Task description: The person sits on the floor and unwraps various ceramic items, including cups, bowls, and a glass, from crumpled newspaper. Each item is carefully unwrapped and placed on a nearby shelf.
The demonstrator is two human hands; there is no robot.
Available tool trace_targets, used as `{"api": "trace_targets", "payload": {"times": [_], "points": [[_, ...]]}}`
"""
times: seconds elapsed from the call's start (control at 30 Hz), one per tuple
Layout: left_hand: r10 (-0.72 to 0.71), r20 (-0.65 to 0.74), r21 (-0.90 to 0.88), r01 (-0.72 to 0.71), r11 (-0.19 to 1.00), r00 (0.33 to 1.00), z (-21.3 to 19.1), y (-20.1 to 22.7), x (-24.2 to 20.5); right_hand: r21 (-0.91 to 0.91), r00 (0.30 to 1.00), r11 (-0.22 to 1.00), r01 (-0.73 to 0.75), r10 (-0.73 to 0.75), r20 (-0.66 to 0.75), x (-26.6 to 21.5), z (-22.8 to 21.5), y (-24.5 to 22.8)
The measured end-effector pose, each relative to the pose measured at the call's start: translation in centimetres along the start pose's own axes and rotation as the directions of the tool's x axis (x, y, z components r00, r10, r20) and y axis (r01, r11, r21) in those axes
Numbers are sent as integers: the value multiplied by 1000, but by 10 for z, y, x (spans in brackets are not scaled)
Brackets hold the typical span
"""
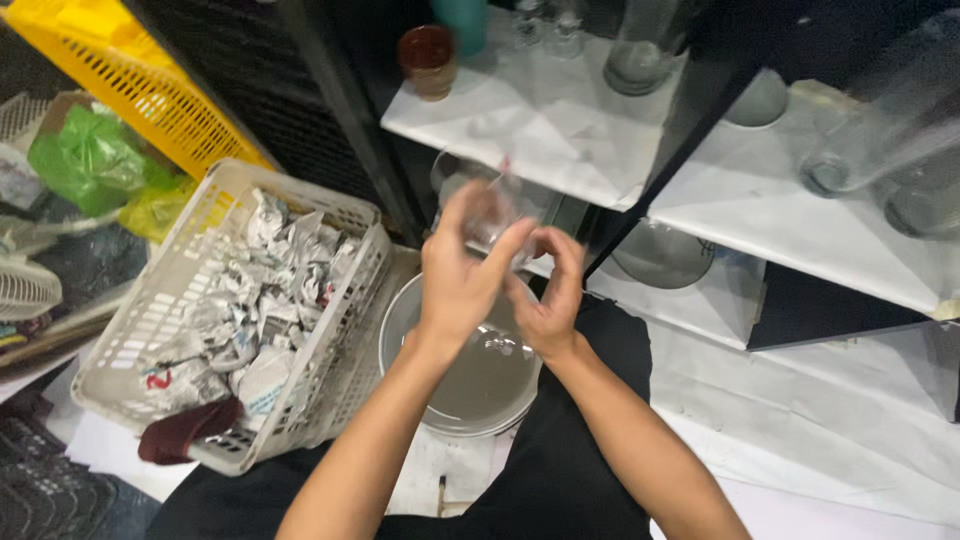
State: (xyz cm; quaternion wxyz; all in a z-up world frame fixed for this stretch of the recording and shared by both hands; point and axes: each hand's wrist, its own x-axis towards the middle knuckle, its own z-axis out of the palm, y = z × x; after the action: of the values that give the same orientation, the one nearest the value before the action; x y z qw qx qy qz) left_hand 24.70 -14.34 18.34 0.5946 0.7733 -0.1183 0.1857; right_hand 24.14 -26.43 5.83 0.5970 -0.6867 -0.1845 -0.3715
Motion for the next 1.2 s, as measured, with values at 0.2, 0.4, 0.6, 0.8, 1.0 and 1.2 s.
{"api": "trace_targets", "payload": {"times": [0.2, 0.4, 0.6, 0.8, 1.0, 1.2], "points": [[29, 103, -80, -20, 997, 994, 66, 29, 67, -222, 978, 954, 202, -210, -13, 12, -18, 10], [-3, 129, -72, 13, 997, 992, 119, 11, 97, 50, 999, 998, -30, 29, 14, 17, -12, 15], [120, 63, 31, -123, 992, 991, 143, -18, 116, 284, 981, 940, -190, 193, 17, 21, -7, 23], [186, 99, 197, -202, 959, 978, 147, -46, 118, 275, 982, 954, -121, 156, -109, 21, 1, 31], [247, 151, 382, -287, 879, 957, 145, -61, 116, 270, 972, 950, -155, 195, -128, 3, 6, 40], [366, 35, 412, -348, 842, 930, 99, -47, 91, 183, 980, 970, -162, 180, -85, -2, 9, 41]]}}
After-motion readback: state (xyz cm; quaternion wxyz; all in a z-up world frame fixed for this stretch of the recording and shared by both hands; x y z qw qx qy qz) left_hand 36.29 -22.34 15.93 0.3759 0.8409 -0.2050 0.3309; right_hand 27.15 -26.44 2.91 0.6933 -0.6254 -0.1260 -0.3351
